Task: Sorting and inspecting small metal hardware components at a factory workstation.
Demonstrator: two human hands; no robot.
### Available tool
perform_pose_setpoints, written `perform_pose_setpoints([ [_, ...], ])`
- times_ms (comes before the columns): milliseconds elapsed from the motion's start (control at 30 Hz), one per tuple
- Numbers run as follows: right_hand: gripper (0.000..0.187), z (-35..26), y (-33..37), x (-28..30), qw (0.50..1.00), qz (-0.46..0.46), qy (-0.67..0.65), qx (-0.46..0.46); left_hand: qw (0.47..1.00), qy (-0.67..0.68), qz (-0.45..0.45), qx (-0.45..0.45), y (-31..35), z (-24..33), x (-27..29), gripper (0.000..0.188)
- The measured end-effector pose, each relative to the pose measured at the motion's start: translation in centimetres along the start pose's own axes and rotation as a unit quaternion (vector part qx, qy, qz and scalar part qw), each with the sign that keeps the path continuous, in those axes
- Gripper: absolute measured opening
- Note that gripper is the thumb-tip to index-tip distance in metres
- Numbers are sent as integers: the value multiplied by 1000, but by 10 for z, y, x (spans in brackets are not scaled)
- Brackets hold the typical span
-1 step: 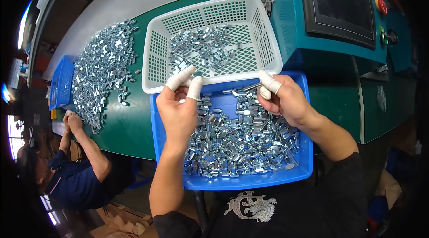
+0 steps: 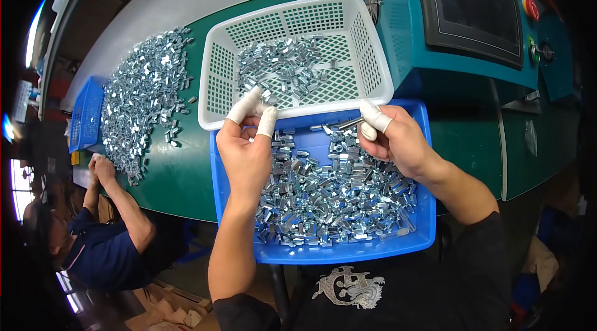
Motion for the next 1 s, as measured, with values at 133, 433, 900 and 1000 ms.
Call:
perform_pose_setpoints([
  [133, 42, 0, 5, -4, 1000, 11, 9, 25, 999, 18, -13, -28, 5, 1, -6, 27],
  [433, 42, 0, 8, -6, 999, 1, 27, 45, 840, -472, -250, -97, 33, 0, -19, 24],
  [900, 44, 0, 7, -6, 997, -2, 38, 62, 836, -448, -294, -117, 33, 2, -21, 17],
  [1000, 43, -1, 8, -7, 998, 0, 34, 54, 842, -438, -295, -111, 34, 0, -20, 18],
])
Point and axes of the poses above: each hand's wrist, its own y-axis away from the middle knuckle, its own x-axis out of the back of the hand, z = x × y, the point moved 2 cm from there along -y, towards the middle knuckle, and after that the axes turned 2 degrees about x, right-handed, at the moved point
